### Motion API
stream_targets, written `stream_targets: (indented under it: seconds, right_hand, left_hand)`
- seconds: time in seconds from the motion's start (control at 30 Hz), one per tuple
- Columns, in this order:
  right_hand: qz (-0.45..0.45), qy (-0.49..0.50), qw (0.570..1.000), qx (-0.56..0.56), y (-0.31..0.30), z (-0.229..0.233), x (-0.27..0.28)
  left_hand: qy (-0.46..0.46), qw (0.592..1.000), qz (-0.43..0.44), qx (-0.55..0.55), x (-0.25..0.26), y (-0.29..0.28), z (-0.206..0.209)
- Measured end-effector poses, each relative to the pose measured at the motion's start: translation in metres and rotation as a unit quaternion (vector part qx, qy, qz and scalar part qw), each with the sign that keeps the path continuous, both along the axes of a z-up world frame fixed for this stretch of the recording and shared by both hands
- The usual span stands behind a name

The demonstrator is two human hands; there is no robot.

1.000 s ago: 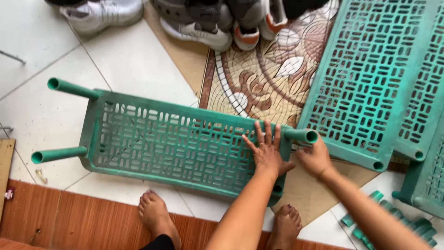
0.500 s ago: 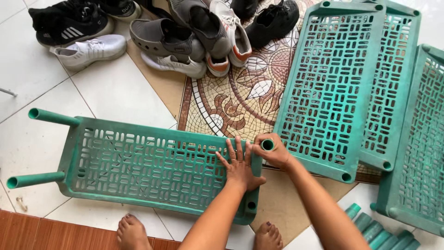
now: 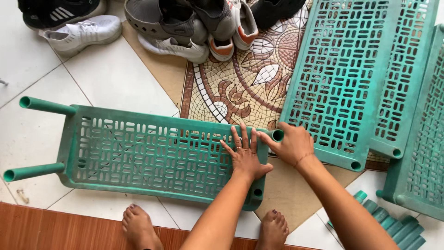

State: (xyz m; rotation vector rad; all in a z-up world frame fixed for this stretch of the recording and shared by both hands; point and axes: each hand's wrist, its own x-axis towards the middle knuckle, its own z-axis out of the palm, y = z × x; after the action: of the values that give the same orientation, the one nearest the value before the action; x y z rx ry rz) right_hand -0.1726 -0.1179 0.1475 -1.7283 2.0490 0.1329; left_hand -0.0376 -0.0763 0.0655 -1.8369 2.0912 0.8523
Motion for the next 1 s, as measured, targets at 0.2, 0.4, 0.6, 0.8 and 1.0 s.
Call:
stream_targets:
  seconds: [0.2,0.4,0.6,0.8,1.0]
  right_hand:
    - [0.129,-0.006,0.991,0.019,-0.026,0.004,0.000]
    - [0.251,0.048,0.962,0.099,-0.045,0.008,-0.003]
    - [0.062,0.061,0.836,0.542,-0.096,-0.026,0.010]
    - [0.275,0.213,0.850,0.395,-0.087,-0.066,0.014]
    - [0.311,0.379,0.849,0.195,-0.021,-0.074,-0.005]
  left_hand:
    - [-0.004,1.000,-0.006,0.021,0.004,-0.005,0.002]
    - [0.004,1.000,0.001,0.003,0.002,-0.003,-0.006]
    - [-0.007,0.998,0.012,-0.068,0.000,0.007,-0.017]
    - [-0.006,0.994,0.012,-0.105,0.008,0.013,-0.003]
    - [-0.025,1.000,-0.004,-0.008,0.005,0.002,0.006]
